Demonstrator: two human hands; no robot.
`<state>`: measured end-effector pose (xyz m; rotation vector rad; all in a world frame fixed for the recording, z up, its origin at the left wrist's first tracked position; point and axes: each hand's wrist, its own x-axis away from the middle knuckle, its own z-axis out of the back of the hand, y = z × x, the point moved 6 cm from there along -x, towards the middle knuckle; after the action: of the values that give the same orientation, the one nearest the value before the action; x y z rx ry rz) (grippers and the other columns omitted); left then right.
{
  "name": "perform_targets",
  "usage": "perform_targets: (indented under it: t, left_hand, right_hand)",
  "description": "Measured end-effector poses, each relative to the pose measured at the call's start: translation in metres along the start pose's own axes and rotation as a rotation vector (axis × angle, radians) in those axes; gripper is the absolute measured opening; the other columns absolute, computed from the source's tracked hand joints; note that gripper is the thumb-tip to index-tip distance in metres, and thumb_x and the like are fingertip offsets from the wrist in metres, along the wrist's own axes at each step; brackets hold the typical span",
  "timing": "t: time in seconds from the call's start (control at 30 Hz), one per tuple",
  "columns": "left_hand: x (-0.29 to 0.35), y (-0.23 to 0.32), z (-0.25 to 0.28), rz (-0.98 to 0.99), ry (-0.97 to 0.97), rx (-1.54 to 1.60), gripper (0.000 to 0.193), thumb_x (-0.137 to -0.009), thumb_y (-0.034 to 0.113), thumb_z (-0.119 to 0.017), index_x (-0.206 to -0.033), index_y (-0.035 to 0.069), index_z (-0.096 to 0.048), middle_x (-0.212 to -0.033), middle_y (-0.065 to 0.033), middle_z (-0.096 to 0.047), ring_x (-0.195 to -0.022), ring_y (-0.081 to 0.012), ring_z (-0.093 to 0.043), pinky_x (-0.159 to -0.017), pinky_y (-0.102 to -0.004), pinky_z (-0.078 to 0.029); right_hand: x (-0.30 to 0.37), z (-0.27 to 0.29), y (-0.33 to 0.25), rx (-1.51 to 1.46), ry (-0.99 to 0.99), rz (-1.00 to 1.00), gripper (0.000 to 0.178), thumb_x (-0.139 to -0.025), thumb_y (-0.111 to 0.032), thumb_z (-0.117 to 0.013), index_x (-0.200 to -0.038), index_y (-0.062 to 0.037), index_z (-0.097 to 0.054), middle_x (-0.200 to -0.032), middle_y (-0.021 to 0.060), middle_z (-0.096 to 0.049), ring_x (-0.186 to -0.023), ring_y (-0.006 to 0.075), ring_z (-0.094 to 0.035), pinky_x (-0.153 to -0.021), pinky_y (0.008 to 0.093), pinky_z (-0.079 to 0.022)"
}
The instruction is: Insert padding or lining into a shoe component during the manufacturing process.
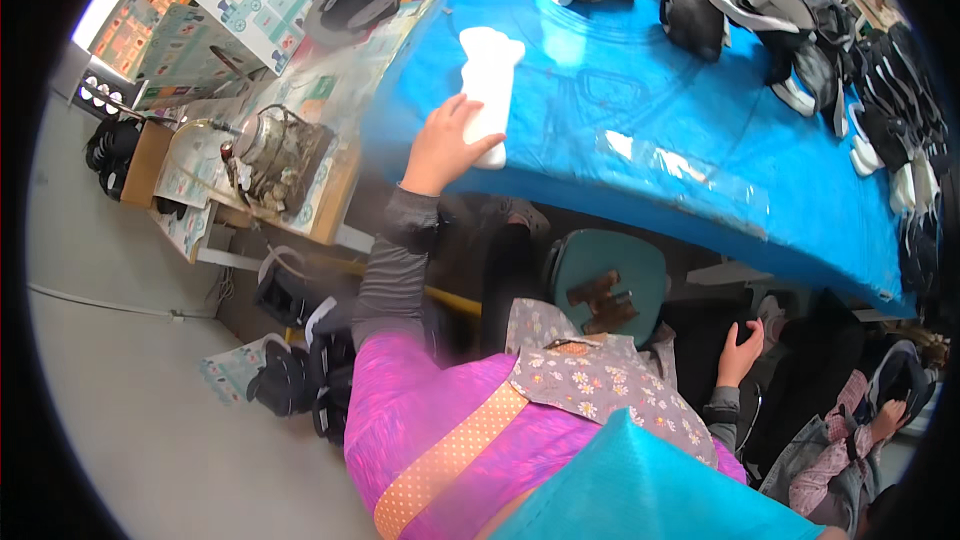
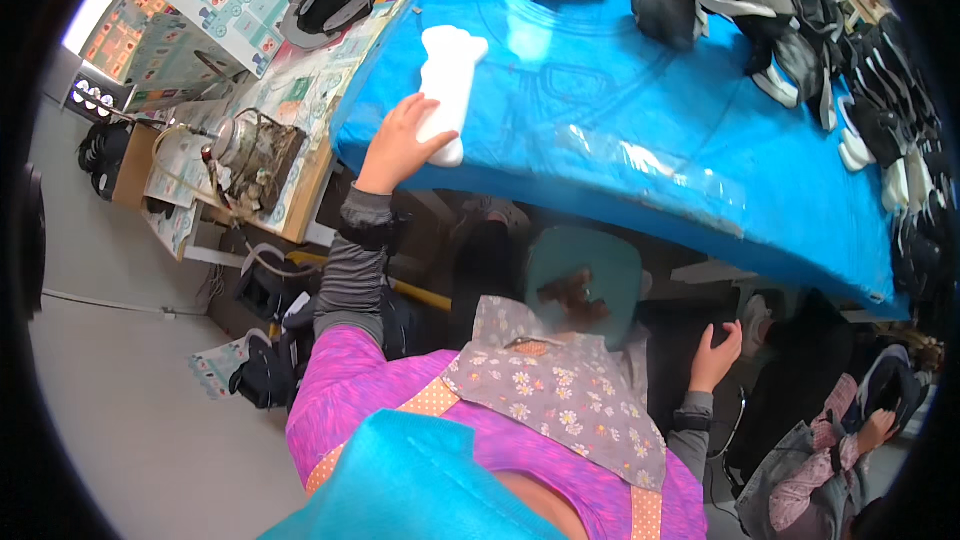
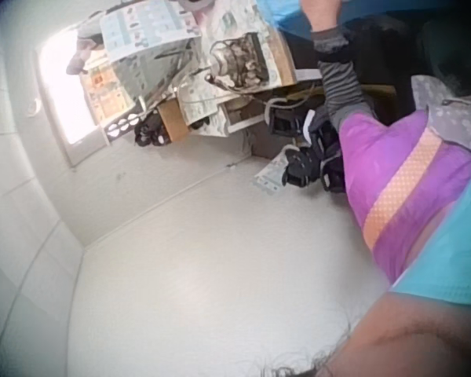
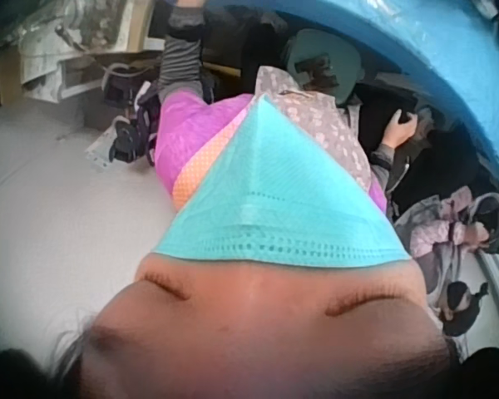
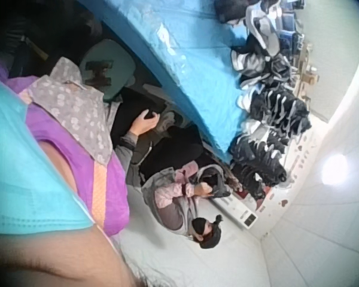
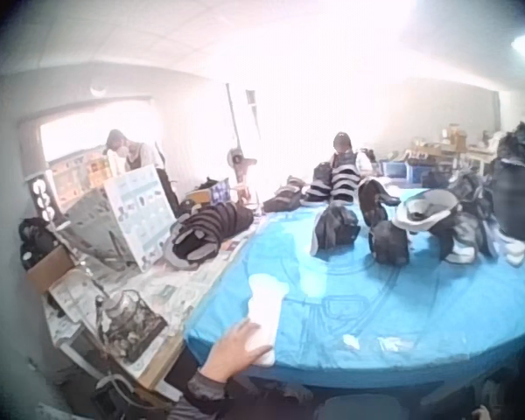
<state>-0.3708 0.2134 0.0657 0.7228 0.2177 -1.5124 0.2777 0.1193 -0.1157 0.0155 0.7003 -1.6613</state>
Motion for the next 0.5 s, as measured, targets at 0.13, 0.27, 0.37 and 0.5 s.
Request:
perform_targets:
  t: [0.13, 0.27, 0.37, 0.5]
  left_hand:
    - [0.016, -0.014, -0.011, 0.326, 0.171, 0.123, 0.064, -0.078, 0.049, -0.078, -0.117, 0.000, -0.066, -0.111, -0.0187, -0.069, -0.112, -0.0309, -0.063, -0.092, -0.0394, -0.050]
    - [-0.009, -0.007, -0.036, 0.551, -0.225, 0.155, 0.077, -0.073, 0.052, -0.081, -0.121, -0.005, -0.063, -0.106, -0.0211, -0.071, -0.094, -0.0325, -0.070, -0.083, -0.0395, -0.054]
    - [-0.021, -0.003, -0.034, 0.475, -0.081, 0.042, 0.075, -0.068, 0.056, -0.082, -0.108, -0.005, -0.066, -0.101, -0.0220, -0.072, -0.093, -0.0326, -0.070, -0.080, -0.0412, -0.054]
    - [-0.037, 0.008, -0.035, 0.406, -0.126, -0.128, 0.074, -0.067, 0.056, -0.081, -0.104, -0.006, -0.065, -0.100, -0.0230, -0.071, -0.091, -0.0362, -0.070, -0.079, -0.0436, -0.054]
  right_hand:
    - [0.005, 0.007, 0.018, -0.060, 0.036, 0.028, 0.029, -0.091, -0.020, -0.067, -0.111, -0.0036, -0.055, -0.132, 0.0192, -0.056, -0.126, 0.0378, -0.049, -0.106, 0.0454, -0.037]
    - [0.007, 0.011, 0.032, -0.148, 0.048, -0.038, 0.031, -0.090, -0.021, -0.068, -0.114, -0.0056, -0.055, -0.137, 0.0184, -0.054, -0.127, 0.0373, -0.048, -0.106, 0.0451, -0.036]
    - [0.009, 0.014, 0.037, -0.187, 0.045, -0.076, 0.031, -0.090, -0.021, -0.068, -0.114, -0.0062, -0.056, -0.139, 0.0174, -0.053, -0.128, 0.0369, -0.048, -0.107, 0.0448, -0.036]
    - [0.010, 0.018, 0.040, -0.193, 0.036, -0.114, 0.030, -0.090, -0.019, -0.068, -0.114, -0.0055, -0.056, -0.140, 0.0173, -0.052, -0.129, 0.0368, -0.047, -0.108, 0.0446, -0.035]
